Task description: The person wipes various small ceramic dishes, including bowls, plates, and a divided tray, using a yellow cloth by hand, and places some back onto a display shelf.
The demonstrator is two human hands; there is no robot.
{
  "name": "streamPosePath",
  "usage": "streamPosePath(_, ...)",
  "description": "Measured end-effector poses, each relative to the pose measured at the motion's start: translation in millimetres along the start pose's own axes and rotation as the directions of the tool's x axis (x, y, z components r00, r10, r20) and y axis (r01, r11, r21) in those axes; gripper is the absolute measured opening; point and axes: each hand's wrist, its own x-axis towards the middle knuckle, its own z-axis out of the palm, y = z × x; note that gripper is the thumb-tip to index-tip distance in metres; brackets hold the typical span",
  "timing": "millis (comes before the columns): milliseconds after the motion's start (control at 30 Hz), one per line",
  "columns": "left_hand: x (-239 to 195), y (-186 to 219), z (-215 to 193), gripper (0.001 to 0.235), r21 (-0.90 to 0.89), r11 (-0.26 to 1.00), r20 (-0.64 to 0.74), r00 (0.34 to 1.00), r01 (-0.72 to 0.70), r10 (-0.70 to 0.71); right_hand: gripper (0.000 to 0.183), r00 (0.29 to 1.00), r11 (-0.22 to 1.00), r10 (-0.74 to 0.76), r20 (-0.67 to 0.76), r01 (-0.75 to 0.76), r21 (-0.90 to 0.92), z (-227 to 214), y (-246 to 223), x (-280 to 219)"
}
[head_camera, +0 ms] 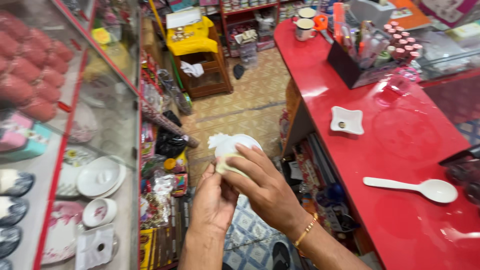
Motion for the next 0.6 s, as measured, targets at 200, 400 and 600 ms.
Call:
streamPosePath(200,-17.1,37.8,3.1,0.033,-0.158,0.987,-0.146,0.989,-0.034,0.011,0.045,0.979,0.988,0.134,-0.151,-0.121,0.096,37.2,-18.7,-14.0)
streamPosePath(400,-45.6,69.2,0.7,0.028,0.181,0.971,-0.093,0.981,-0.154,0.173,0.043,0.614,0.561,0.789,-0.022,-0.706,0.432,76.3,-44.7,21.6)
streamPosePath(600,-53.6,99.0,-18.8,0.016,0.867,0.385,0.104,0.872,-0.316,0.479,0.041,0.718,0.58,0.695,0.03,-0.585,0.566,125.8,-69.6,45.0)
